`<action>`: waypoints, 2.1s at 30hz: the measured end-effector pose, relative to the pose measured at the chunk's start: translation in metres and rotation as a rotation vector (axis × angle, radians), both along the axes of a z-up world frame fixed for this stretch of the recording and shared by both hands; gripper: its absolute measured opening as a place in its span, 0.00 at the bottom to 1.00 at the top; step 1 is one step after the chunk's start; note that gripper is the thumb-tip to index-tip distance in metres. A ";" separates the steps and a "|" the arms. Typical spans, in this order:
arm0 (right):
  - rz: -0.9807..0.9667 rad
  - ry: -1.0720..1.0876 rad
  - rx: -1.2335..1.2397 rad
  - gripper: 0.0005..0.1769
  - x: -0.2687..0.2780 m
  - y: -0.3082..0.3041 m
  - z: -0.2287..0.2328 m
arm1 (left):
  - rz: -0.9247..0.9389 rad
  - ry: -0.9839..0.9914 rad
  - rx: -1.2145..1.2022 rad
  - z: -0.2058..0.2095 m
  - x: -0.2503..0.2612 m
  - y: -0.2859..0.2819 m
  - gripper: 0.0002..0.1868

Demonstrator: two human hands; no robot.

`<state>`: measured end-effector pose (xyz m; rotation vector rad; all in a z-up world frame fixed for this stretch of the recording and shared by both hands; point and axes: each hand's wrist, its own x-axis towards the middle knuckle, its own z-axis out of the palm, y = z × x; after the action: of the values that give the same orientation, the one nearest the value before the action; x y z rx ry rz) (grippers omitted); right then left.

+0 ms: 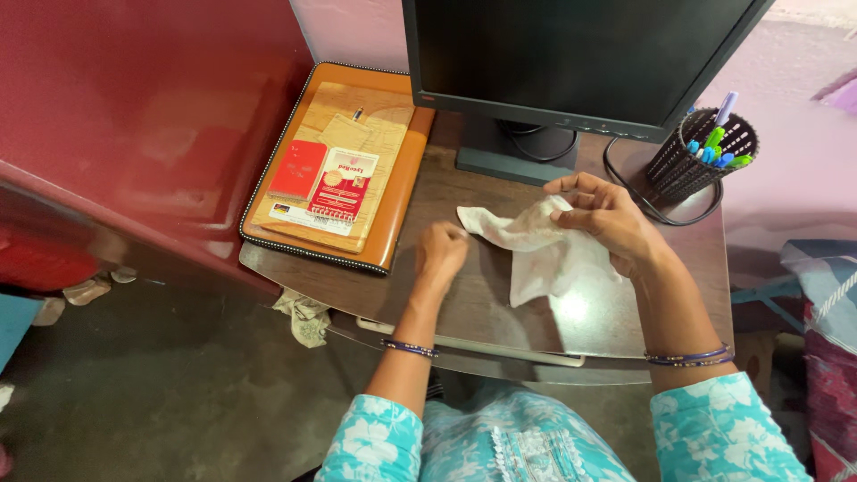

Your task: The person wipes a small red notebook and a larger brown folder with a white cloth, then cleans the monitor screen and the desk surface. The person places the cleaned items on the folder and continues wiping the desk and monitor stand.

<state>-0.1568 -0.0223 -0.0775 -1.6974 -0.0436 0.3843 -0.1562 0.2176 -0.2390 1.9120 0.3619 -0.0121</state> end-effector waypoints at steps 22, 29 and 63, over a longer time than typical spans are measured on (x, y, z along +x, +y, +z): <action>-0.433 -0.139 -0.055 0.13 0.000 -0.034 0.005 | -0.098 -0.070 -0.655 0.073 0.019 -0.003 0.41; -0.404 -0.182 0.015 0.12 0.011 -0.036 -0.013 | -0.244 0.161 -0.468 0.112 0.017 0.018 0.46; -0.239 -0.208 -0.565 0.16 0.023 -0.065 -0.056 | -0.183 -0.496 0.250 0.089 0.012 0.033 0.23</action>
<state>-0.1334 -0.0869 -0.1336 -2.2672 0.1267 0.0334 -0.1437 0.2501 -0.1502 2.1067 -0.1541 0.3954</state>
